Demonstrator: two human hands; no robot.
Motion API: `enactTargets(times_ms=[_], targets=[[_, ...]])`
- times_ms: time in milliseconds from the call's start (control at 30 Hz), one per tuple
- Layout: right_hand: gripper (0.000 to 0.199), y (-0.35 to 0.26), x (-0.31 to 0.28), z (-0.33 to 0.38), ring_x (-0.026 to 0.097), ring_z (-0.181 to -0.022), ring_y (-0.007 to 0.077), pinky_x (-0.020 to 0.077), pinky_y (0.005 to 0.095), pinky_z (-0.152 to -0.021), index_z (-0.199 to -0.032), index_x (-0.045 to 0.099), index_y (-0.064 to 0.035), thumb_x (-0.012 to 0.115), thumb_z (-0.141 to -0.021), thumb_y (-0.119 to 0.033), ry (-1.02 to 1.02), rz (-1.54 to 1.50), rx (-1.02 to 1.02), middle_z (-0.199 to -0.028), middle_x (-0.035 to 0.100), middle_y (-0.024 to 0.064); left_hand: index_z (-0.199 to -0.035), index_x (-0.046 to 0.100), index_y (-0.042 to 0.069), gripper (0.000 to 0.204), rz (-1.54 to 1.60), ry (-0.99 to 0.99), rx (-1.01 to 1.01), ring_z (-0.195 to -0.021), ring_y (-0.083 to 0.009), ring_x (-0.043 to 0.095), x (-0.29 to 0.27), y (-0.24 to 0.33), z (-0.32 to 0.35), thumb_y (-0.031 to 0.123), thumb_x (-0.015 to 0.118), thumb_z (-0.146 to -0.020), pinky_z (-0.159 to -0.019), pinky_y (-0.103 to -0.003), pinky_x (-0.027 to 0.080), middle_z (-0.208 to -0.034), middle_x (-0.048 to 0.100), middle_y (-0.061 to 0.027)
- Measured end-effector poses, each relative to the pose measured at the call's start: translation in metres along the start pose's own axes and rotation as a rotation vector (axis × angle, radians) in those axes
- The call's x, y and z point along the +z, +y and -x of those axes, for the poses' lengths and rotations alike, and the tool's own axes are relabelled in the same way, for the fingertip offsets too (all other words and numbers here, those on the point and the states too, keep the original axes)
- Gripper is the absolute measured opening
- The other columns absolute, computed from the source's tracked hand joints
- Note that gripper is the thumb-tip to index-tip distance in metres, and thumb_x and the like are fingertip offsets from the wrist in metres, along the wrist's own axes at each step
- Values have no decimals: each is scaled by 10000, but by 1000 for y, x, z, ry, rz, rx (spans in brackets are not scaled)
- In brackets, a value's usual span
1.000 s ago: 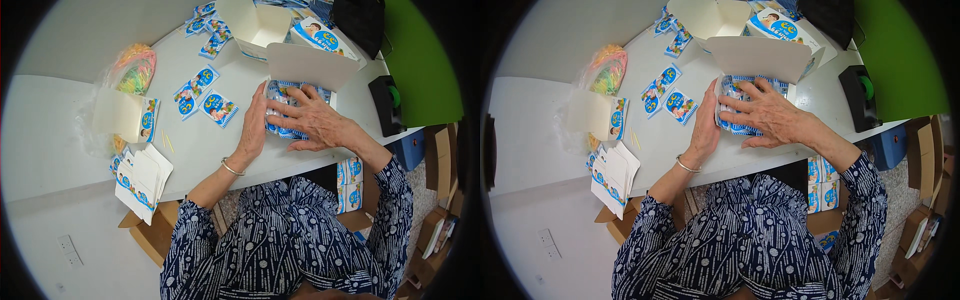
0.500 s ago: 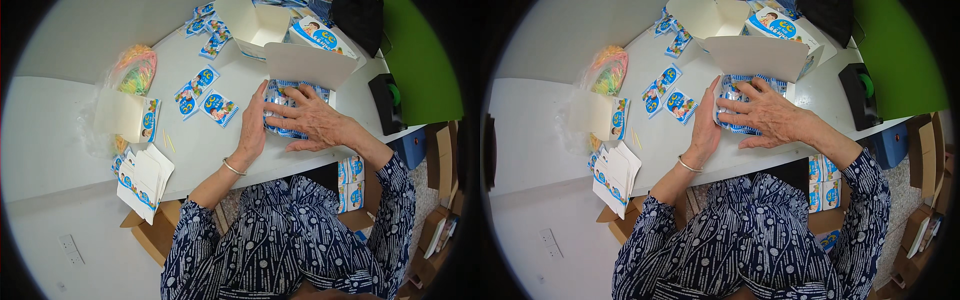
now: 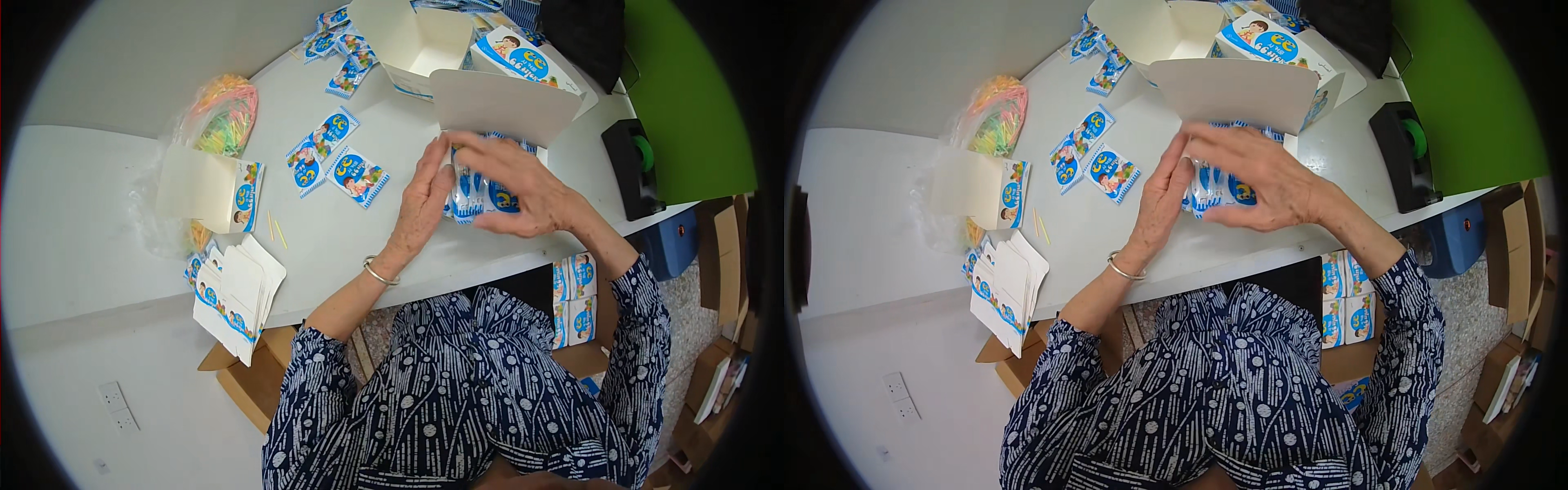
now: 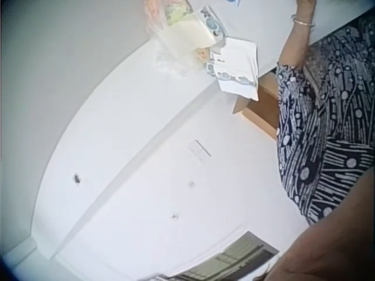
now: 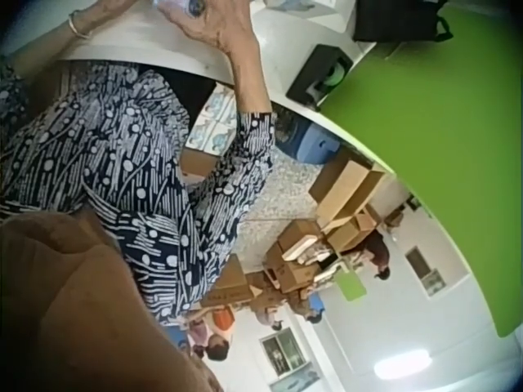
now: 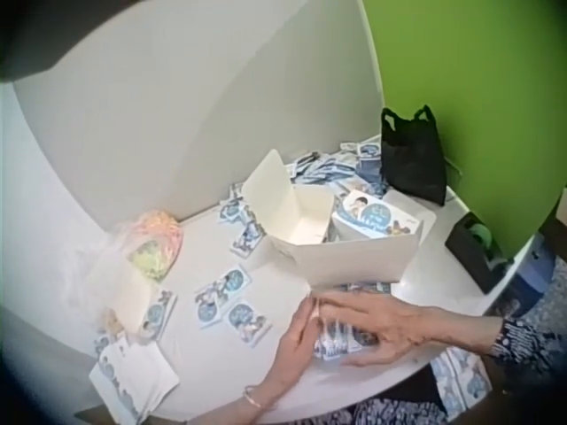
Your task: Folding flat cardboard into boxes and filling them with stacks of small product packets.
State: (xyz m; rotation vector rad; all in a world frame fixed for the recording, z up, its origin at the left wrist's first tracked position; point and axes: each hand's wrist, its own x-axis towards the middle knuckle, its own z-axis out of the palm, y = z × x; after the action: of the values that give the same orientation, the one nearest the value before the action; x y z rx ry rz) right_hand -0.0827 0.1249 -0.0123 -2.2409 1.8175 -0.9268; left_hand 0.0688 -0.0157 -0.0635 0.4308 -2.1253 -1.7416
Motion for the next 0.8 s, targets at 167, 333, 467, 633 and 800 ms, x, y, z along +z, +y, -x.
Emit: enactTargets(times_ms=[167, 333, 467, 633, 800], targets=[[311, 0, -1, 13, 569, -1087, 312, 458, 375, -934, -1145, 584, -10, 589, -840, -69, 447, -168, 92, -1275, 561, 163, -1412, 451, 62, 423, -62, 58, 65, -1390, -293, 348, 3, 10, -3, 176, 469, -1005, -1067, -326, 333, -1403, 489, -153], [184, -2, 1, 44, 572, -1089, 276, 458, 367, -930, -1058, 598, 14, 502, -901, 11, 773, 58, 182, -1167, 626, 158, -1366, 513, 75, 399, -168, 60, 73, -1263, -268, 497, -7, 11, -6, 115, 538, -970, -985, -307, 408, -1219, 605, -150], [212, -4, 15, 51, 527, -1194, 310, 416, 388, -1005, -1105, 590, 23, 463, -941, -21, 740, -15, 283, -1253, 577, 186, -1215, 589, 25, 319, -80, 36, 13, -937, -179, 604, -12, 21, -22, 144, 623, -921, -784, -267, 501, -1073, 635, -142], [445, 0, 18, 50, 376, -1367, 335, 233, 483, -1142, -1349, 467, -28, 345, -1009, -288, 327, -38, 192, -1473, 393, 180, -1295, 431, 36, 474, 2, -5, -112, -1066, -151, 536, -10, 25, -29, 197, 655, -909, -854, -268, 496, -1211, 524, -125], [574, -5, 2, 45, 329, -1384, 325, 246, 476, -1149, -1363, 440, -74, 501, -924, -440, 21, 133, 160, -1486, 379, 129, -1386, 328, 56, 616, -72, -235, -99, -1069, -200, 524, -33, 26, -51, 205, 663, -890, -906, -318, 468, -1308, 480, -133]])
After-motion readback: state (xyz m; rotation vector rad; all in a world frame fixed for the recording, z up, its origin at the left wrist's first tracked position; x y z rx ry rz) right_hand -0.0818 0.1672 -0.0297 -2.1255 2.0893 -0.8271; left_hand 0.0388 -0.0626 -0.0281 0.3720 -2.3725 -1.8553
